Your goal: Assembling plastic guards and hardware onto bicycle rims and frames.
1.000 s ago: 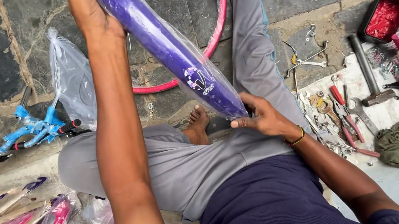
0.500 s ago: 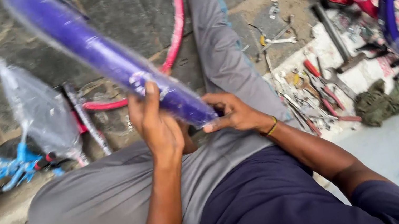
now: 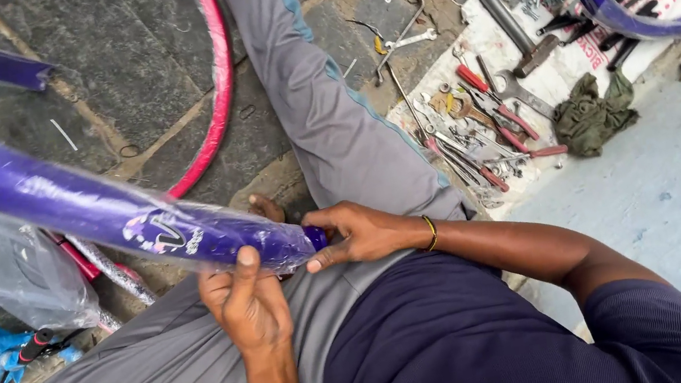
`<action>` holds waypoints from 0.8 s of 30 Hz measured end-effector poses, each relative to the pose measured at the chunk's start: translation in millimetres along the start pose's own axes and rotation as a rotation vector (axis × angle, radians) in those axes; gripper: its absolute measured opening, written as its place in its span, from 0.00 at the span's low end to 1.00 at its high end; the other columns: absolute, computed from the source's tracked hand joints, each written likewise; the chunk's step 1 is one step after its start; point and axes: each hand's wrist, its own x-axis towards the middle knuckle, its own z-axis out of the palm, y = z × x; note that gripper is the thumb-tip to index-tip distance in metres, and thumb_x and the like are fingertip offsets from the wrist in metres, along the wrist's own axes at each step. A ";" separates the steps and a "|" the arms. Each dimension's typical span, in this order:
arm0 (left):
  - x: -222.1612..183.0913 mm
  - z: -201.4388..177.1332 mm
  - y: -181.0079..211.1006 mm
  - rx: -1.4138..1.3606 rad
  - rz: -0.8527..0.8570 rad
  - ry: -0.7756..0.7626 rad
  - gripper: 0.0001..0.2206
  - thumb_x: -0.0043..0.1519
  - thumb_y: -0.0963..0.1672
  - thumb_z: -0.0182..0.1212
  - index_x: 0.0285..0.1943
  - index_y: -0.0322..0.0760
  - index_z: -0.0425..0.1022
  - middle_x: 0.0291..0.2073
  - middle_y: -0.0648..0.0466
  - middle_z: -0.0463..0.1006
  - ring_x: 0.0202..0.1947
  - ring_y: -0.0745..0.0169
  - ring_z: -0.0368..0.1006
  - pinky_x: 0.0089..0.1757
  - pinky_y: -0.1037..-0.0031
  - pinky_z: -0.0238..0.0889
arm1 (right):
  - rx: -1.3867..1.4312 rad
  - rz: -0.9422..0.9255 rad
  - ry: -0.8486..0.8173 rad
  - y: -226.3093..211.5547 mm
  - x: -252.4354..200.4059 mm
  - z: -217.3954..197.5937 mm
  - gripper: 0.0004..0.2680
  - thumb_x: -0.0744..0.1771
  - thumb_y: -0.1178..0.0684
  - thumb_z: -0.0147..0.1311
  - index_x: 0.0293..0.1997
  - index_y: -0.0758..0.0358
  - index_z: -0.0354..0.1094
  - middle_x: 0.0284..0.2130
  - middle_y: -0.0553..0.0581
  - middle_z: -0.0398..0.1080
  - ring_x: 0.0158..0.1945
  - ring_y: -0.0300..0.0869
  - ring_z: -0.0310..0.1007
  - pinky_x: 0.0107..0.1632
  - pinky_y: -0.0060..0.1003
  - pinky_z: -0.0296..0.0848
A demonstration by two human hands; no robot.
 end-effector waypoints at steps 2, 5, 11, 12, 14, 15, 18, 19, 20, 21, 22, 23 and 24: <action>-8.6 -17.0 -9.4 0.014 -0.029 -0.021 0.16 0.62 0.37 0.67 0.59 0.27 0.71 0.50 0.46 0.76 0.55 0.51 0.73 0.64 0.55 0.62 | 0.023 0.108 0.002 13.9 -6.3 14.6 0.18 0.65 0.46 0.66 0.52 0.67 0.68 0.34 0.58 0.71 0.40 0.40 0.69 0.43 0.37 0.68; -5.8 -5.5 -13.1 0.074 -0.046 -0.097 0.17 0.62 0.37 0.67 0.60 0.25 0.71 0.58 0.41 0.73 0.65 0.45 0.67 0.69 0.54 0.55 | -0.073 0.133 0.009 18.9 -4.8 11.8 0.17 0.66 0.45 0.66 0.50 0.68 0.69 0.32 0.62 0.70 0.37 0.44 0.70 0.41 0.41 0.69; -10.4 8.2 -15.7 0.178 -0.075 -0.117 0.16 0.59 0.37 0.68 0.55 0.24 0.73 0.63 0.34 0.73 0.69 0.39 0.66 0.69 0.54 0.55 | 0.048 0.040 0.207 26.7 -44.2 -52.8 0.14 0.68 0.47 0.59 0.56 0.63 0.69 0.43 0.56 0.77 0.48 0.40 0.78 0.53 0.37 0.75; -11.2 8.9 -16.1 0.180 -0.047 -0.094 0.16 0.58 0.38 0.67 0.55 0.24 0.74 0.58 0.35 0.78 0.65 0.41 0.72 0.69 0.57 0.58 | 0.032 0.049 0.362 29.7 -55.6 -72.7 0.12 0.69 0.48 0.58 0.55 0.62 0.72 0.44 0.55 0.78 0.51 0.39 0.78 0.56 0.36 0.75; -13.2 -17.3 -22.6 0.159 -0.049 -0.059 0.15 0.60 0.36 0.68 0.55 0.25 0.74 0.52 0.40 0.78 0.57 0.48 0.73 0.63 0.58 0.63 | -0.032 0.120 0.583 76.1 -84.1 -124.4 0.11 0.69 0.50 0.58 0.54 0.63 0.72 0.44 0.54 0.77 0.49 0.38 0.76 0.54 0.35 0.74; -14.6 -31.7 -23.2 0.146 -0.030 -0.016 0.14 0.62 0.35 0.69 0.56 0.26 0.74 0.47 0.46 0.78 0.49 0.54 0.75 0.58 0.59 0.67 | -0.098 0.174 0.788 99.7 -97.9 -147.1 0.10 0.70 0.51 0.59 0.54 0.64 0.72 0.43 0.53 0.76 0.47 0.37 0.73 0.51 0.34 0.72; -15.3 -37.1 -19.1 0.201 -0.042 0.018 0.14 0.61 0.34 0.68 0.55 0.29 0.74 0.44 0.50 0.77 0.45 0.61 0.74 0.55 0.66 0.68 | -0.324 0.537 1.069 201.7 -157.5 -209.4 0.09 0.69 0.51 0.58 0.48 0.67 0.74 0.36 0.61 0.76 0.38 0.42 0.75 0.42 0.37 0.72; -14.7 -37.1 -20.1 0.201 -0.044 0.018 0.14 0.61 0.34 0.68 0.55 0.29 0.74 0.44 0.50 0.77 0.45 0.61 0.74 0.55 0.66 0.68 | -0.325 0.539 1.070 230.9 -176.1 -211.8 0.09 0.69 0.51 0.58 0.48 0.67 0.74 0.36 0.61 0.76 0.38 0.42 0.75 0.42 0.37 0.72; -14.2 -36.8 -20.9 0.191 -0.052 -0.001 0.12 0.62 0.34 0.68 0.53 0.27 0.74 0.43 0.49 0.77 0.45 0.61 0.74 0.55 0.66 0.68 | -0.407 0.641 1.091 259.6 -194.7 -214.1 0.10 0.68 0.50 0.59 0.46 0.68 0.75 0.36 0.63 0.77 0.37 0.45 0.77 0.42 0.39 0.73; -14.3 -36.7 -21.1 0.183 -0.057 -0.018 0.10 0.64 0.34 0.68 0.51 0.26 0.74 0.42 0.48 0.77 0.44 0.60 0.74 0.55 0.65 0.68 | -0.489 0.741 1.107 288.7 -212.2 -216.3 0.10 0.66 0.50 0.59 0.44 0.68 0.76 0.35 0.65 0.78 0.37 0.49 0.79 0.42 0.42 0.73; -13.1 -30.2 -19.0 0.183 -0.057 -0.017 0.10 0.64 0.34 0.68 0.51 0.26 0.74 0.42 0.48 0.77 0.44 0.60 0.74 0.55 0.65 0.68 | -0.488 0.741 1.105 304.2 -214.4 -205.2 0.10 0.66 0.50 0.59 0.44 0.68 0.76 0.35 0.65 0.78 0.37 0.49 0.79 0.42 0.42 0.73; -12.1 -23.9 -15.7 0.186 -0.051 -0.005 0.12 0.62 0.34 0.67 0.53 0.27 0.74 0.43 0.49 0.78 0.45 0.59 0.75 0.55 0.65 0.69 | -0.489 0.751 1.025 320.2 -217.7 -190.8 0.10 0.66 0.50 0.58 0.43 0.67 0.76 0.34 0.64 0.78 0.37 0.50 0.79 0.42 0.43 0.74; -11.3 -17.3 -12.7 0.190 -0.046 0.007 0.14 0.60 0.34 0.67 0.55 0.29 0.75 0.45 0.49 0.78 0.46 0.59 0.75 0.55 0.64 0.69 | -0.490 0.760 0.945 336.2 -221.3 -176.4 0.09 0.66 0.50 0.56 0.41 0.66 0.76 0.34 0.64 0.78 0.36 0.51 0.79 0.42 0.45 0.74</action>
